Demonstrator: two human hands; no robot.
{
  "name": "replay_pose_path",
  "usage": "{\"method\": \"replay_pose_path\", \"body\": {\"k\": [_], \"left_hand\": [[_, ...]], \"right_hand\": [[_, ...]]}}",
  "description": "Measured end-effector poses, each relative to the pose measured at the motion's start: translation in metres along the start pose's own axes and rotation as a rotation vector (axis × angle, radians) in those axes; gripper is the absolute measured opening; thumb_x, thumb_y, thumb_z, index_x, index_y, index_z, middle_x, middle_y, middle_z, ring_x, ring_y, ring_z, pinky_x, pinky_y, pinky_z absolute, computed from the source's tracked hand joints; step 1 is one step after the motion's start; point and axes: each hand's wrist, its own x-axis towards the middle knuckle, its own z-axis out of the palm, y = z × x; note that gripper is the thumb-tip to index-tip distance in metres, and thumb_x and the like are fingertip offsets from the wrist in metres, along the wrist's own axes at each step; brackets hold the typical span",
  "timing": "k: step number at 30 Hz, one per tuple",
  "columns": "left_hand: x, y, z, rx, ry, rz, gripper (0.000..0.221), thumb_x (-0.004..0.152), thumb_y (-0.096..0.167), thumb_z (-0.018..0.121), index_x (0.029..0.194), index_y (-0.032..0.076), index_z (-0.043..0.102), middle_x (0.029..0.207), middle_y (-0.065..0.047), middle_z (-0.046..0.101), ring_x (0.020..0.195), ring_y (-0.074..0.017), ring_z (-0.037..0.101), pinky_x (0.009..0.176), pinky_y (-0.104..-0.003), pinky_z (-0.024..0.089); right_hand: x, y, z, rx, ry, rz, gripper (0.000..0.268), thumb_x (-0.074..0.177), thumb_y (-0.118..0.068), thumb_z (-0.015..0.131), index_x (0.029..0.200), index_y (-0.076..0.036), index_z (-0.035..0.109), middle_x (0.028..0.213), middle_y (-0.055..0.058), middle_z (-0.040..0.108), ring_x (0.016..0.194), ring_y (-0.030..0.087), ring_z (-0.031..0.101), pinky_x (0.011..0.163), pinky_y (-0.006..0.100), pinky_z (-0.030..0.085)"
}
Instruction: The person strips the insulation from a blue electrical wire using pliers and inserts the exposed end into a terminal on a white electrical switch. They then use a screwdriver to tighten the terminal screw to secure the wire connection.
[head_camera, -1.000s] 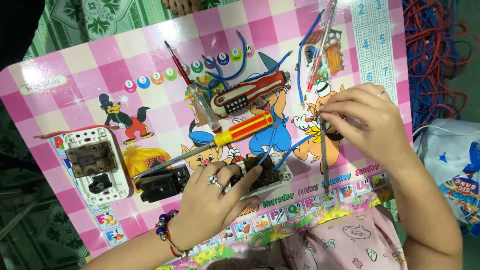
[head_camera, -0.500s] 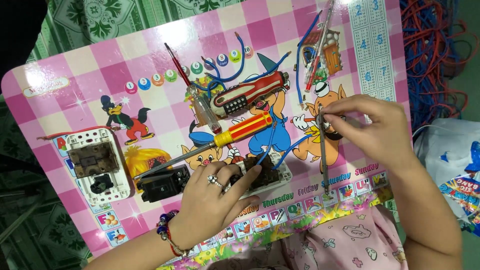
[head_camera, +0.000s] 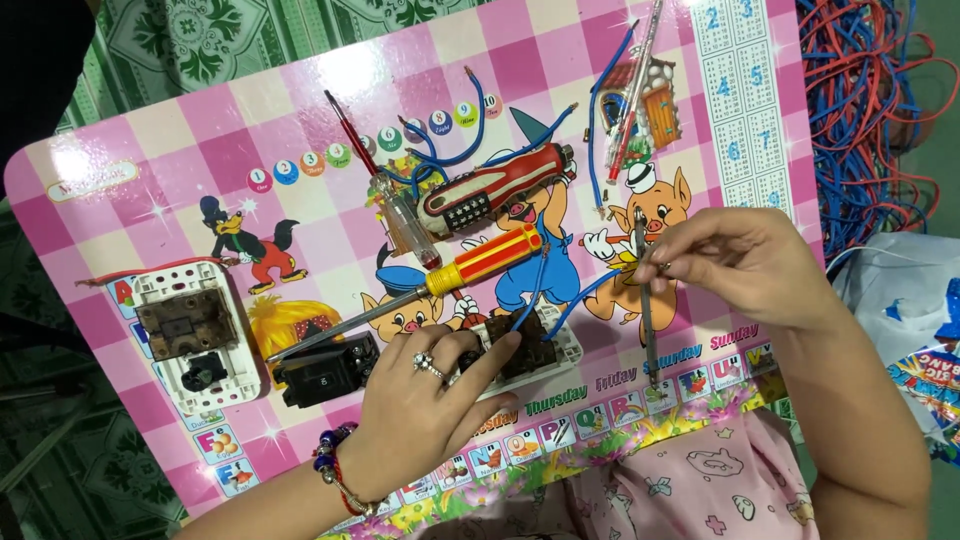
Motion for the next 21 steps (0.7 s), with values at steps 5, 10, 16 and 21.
{"method": "replay_pose_path", "body": {"k": [5,10,16,21], "left_hand": [[-0.003,-0.001,0.003,0.011,-0.014,-0.003,0.055,0.092,0.041,0.072,0.137,0.013,0.061,0.11,-0.006,0.06,0.099,-0.0256,0.055,0.084,-0.038,0.046],[-0.002,-0.001,0.002,0.011,-0.011,-0.003,0.053,0.093,0.041,0.07,0.136,0.013,0.062,0.109,-0.006,0.06,0.098,-0.0257,0.055,0.083,-0.038,0.046],[-0.002,-0.001,0.001,0.013,-0.009,0.001,0.052,0.093,0.041,0.07,0.136,0.012,0.062,0.11,-0.007,0.061,0.098,-0.0257,0.056,0.083,-0.038,0.046],[-0.002,0.0,0.002,0.016,0.001,0.002,0.052,0.094,0.042,0.07,0.136,0.013,0.062,0.109,-0.006,0.061,0.098,-0.0257,0.056,0.083,-0.038,0.046]], "right_hand": [[0.004,-0.011,0.006,0.048,-0.091,-0.077,0.013,0.086,0.004,0.069,0.097,-0.002,0.07,0.095,0.016,0.078,0.087,0.024,0.082,0.08,0.03,0.07],[0.003,-0.023,0.016,0.07,-0.123,-0.085,0.015,0.083,0.008,0.068,0.092,-0.003,0.071,0.092,0.014,0.076,0.092,0.026,0.08,0.069,0.031,0.071],[0.005,-0.025,0.016,-0.047,-0.119,-0.128,0.019,0.076,0.008,0.072,0.088,-0.006,0.073,0.09,0.011,0.078,0.091,0.022,0.079,0.077,0.029,0.065],[0.005,-0.03,0.019,-0.018,-0.097,-0.088,0.023,0.076,0.013,0.07,0.095,0.001,0.074,0.088,0.016,0.078,0.085,0.023,0.081,0.065,0.025,0.068]]}}
